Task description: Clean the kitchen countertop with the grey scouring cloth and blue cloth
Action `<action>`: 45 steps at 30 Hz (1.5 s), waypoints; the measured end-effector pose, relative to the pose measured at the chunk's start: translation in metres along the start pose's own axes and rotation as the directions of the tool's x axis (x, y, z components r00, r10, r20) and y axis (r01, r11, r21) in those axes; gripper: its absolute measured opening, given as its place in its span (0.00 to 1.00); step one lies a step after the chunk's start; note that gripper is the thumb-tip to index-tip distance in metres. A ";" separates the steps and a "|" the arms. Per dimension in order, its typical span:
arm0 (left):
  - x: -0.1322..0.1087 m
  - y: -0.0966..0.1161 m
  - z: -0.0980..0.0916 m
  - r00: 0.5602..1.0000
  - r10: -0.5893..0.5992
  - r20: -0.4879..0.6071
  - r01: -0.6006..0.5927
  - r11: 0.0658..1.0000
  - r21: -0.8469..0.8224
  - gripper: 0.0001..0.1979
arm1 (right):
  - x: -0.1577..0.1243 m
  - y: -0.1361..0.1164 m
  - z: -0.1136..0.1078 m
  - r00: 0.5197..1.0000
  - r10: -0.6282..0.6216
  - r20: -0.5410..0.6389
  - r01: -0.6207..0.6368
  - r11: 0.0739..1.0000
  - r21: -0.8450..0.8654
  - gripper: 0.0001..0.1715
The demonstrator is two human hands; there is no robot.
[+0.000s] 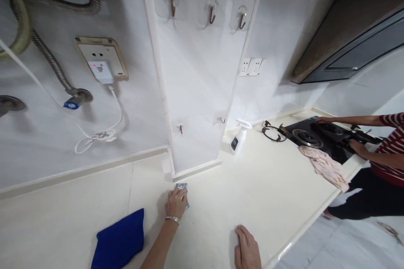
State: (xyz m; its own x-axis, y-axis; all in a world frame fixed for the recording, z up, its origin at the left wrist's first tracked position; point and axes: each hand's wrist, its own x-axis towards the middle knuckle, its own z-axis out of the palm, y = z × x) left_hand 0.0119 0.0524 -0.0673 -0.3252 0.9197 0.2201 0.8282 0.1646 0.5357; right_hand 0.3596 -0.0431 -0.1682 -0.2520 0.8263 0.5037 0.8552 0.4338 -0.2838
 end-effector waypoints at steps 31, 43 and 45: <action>0.071 -0.023 -0.019 0.871 0.289 -0.398 -0.264 0.957 0.117 0.11 | 0.019 -0.025 -0.024 0.999 0.048 -0.005 -0.048 0.997 0.063 0.29; 0.080 0.020 0.002 0.937 0.197 -0.288 -0.131 0.964 0.233 0.14 | 0.014 -0.023 -0.022 0.997 0.068 0.048 -0.074 0.987 0.142 0.33; 0.084 0.033 0.010 0.949 0.178 -0.259 -0.116 0.964 0.238 0.15 | 0.011 -0.021 -0.020 0.996 0.071 0.057 -0.080 0.983 0.166 0.33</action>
State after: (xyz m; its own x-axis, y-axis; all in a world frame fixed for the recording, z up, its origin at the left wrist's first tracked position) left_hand 0.0163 0.1384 -0.0390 -0.2796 0.8101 0.5154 0.9449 0.1369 0.2974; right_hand 0.3480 -0.0500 -0.1405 -0.2156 0.8743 0.4350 0.7855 0.4199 -0.4546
